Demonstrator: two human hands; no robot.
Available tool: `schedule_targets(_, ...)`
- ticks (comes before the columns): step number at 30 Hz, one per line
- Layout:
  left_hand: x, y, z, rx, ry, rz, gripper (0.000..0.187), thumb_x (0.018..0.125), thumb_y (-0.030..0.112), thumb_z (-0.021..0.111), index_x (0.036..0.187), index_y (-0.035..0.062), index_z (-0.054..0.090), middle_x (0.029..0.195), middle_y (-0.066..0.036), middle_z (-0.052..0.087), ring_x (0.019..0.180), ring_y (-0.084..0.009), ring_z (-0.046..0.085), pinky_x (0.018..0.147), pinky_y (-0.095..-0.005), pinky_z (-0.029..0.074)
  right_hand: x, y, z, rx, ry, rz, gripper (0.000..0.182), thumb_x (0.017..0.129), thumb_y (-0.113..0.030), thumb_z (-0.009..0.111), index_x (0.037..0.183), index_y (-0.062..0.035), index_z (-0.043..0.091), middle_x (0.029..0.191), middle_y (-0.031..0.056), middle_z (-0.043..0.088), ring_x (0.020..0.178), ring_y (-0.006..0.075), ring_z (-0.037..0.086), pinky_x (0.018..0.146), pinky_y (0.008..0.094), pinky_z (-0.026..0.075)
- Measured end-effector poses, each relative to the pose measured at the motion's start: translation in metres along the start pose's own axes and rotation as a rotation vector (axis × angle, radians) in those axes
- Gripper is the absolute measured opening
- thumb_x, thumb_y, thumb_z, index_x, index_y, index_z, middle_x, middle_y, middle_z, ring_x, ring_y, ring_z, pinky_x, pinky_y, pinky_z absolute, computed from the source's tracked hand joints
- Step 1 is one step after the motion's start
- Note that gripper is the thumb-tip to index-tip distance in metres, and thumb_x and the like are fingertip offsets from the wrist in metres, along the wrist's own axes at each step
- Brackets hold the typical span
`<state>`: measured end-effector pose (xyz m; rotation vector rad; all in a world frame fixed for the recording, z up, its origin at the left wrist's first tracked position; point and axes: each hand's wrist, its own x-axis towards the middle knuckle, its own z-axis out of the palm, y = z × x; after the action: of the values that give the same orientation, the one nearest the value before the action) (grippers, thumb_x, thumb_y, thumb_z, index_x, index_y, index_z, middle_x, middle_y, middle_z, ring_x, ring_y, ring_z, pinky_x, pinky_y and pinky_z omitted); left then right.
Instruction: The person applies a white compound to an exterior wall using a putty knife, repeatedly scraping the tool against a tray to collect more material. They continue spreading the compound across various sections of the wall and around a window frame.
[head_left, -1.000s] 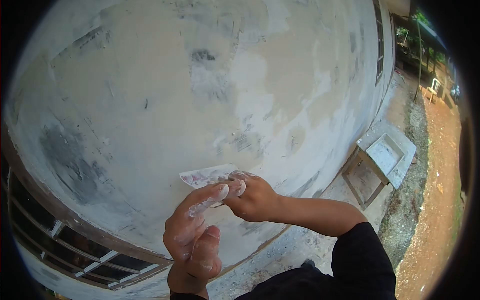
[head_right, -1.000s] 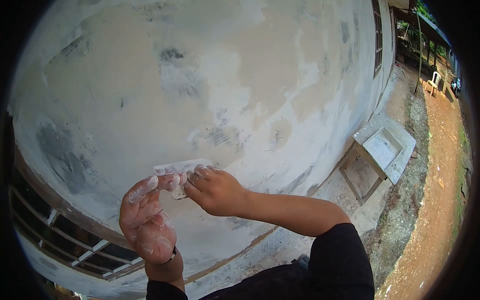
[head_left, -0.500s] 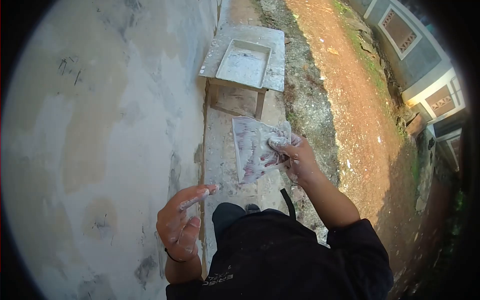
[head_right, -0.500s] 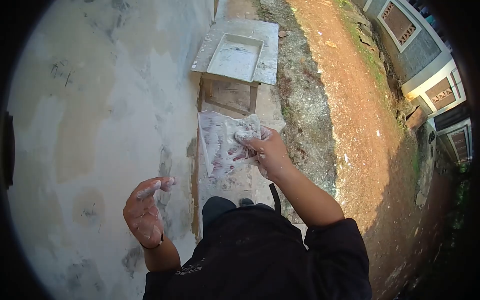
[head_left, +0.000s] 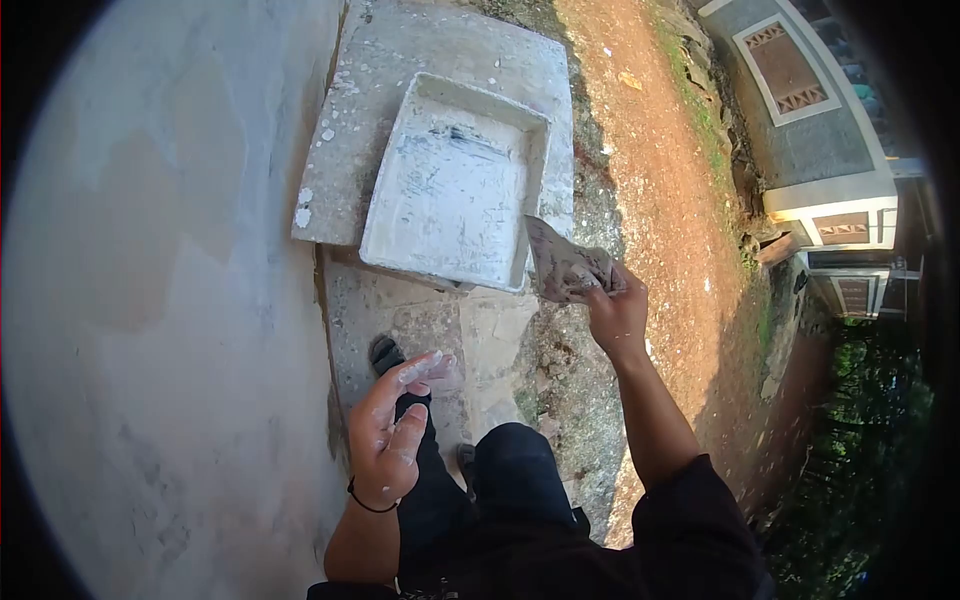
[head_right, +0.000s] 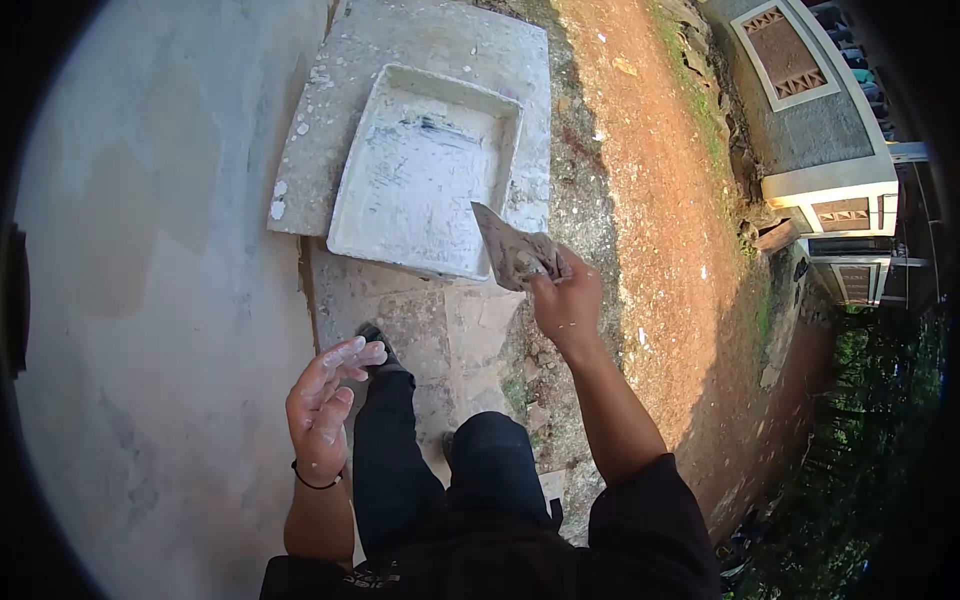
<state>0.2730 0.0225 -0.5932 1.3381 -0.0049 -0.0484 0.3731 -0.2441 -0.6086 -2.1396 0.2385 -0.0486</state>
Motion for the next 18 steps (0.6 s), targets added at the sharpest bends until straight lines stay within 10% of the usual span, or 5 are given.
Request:
schedule_targets(3,0.086,-0.038,-0.006,-0.001,0.020,-0.038,0.044,0.083,0.017,0.047,0.119,-0.0085,0.048,0.108,-0.021,0.060,0.101,-0.0274,0.058,0.084,-0.0314,0.040,0.107,0.018,0.038,-0.245,0.067,-0.245,0.023,0.067,0.001,0.060,0.090,0.0013,0.061,0.081,0.0152,0.059,0.076,0.0356,0.056,0.069,0.0366,0.046)
schedule_targets(10,0.210,-0.093,0.012,0.142,0.039,-0.053,0.043,0.083,0.019,0.046,0.115,-0.0105,0.050,0.107,-0.024,0.059,0.098,-0.0294,0.059,0.082,-0.0347,0.042,0.244,0.052,0.107,-0.583,-0.079,-0.742,0.024,0.066,-0.001,0.059,0.089,-0.0061,0.062,0.087,0.0070,0.061,0.082,0.0267,0.056,0.072,0.0365,0.046)
schedule_targets(18,0.265,-0.112,0.024,0.246,0.004,-0.147,0.033,0.084,0.013,0.045,0.108,-0.0086,0.053,0.100,-0.025,0.061,0.096,-0.0312,0.061,0.085,-0.0363,0.046,0.263,0.085,0.137,-0.603,-0.150,-0.720,0.034,0.066,-0.007,0.061,0.100,-0.0037,0.062,0.098,0.0124,0.062,0.088,0.0286,0.059,0.071,0.0364,0.048)
